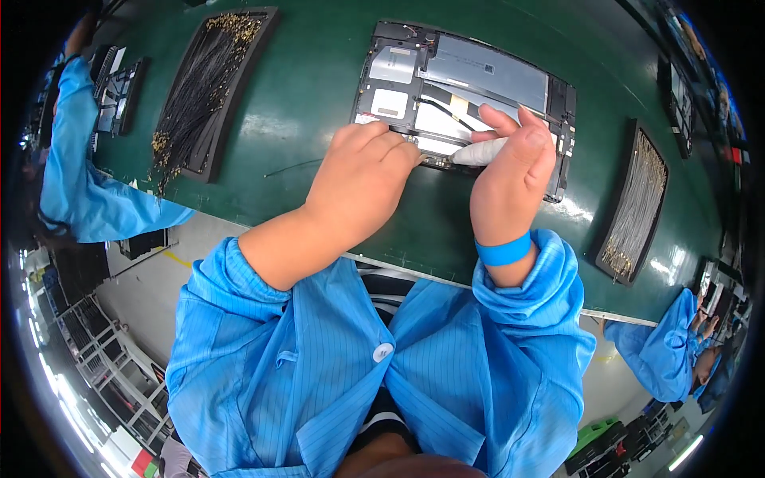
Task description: The person assembles internal components for tablets by placing a battery, circuit board, and internal cables into a tablet housing, then connecting them with connectors. A plastic spudger is used to manipulate the components.
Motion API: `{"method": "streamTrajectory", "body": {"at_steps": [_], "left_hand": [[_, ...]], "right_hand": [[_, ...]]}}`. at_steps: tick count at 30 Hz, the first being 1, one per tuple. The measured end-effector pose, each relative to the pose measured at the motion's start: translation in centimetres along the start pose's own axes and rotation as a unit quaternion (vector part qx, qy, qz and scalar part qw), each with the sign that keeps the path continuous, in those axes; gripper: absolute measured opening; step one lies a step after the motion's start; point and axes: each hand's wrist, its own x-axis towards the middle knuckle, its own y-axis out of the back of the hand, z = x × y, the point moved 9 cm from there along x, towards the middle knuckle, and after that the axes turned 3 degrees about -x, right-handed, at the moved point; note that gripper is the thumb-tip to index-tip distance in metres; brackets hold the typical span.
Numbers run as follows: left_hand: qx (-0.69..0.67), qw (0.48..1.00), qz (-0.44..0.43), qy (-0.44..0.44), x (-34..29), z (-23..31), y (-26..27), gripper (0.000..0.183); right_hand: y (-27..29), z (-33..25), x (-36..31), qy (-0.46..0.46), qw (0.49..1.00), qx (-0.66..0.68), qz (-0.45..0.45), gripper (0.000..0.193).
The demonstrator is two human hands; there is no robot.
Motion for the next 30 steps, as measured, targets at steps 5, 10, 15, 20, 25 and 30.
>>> {"method": "streamTrajectory", "body": {"at_steps": [5, 10, 15, 20, 25, 30], "left_hand": [[0.02, 1.0, -0.015, -0.006, 0.1, 0.3, -0.2, 0.016], [0.031, 0.999, -0.031, 0.005, 0.2, 0.3, -0.3, 0.017], [0.031, 0.999, -0.039, 0.013, 0.3, 0.3, -0.2, 0.017], [0.028, 0.999, -0.038, 0.015, 0.3, 0.2, -0.1, 0.019], [0.03, 0.998, -0.049, 0.017, 0.3, 0.3, -0.3, 0.019], [0.033, 0.998, -0.054, 0.019, 0.3, 0.2, -0.3, 0.019]], "right_hand": [[-0.3, 0.5, -0.7, 0.032, 0.992, 0.122, 0.002, 0.02], [-0.9, -0.2, -0.7, 0.085, 0.996, 0.013, -0.034, 0.034], [-1.1, -0.7, -0.7, 0.128, 0.99, -0.002, -0.054, 0.033], [-0.7, 0.1, -0.6, 0.091, 0.995, -0.011, -0.046, 0.031], [-0.5, 0.2, -0.7, 0.064, 0.996, 0.054, -0.025, 0.023], [-1.0, -0.3, -0.7, 0.104, 0.993, 0.022, -0.052, 0.031]]}}
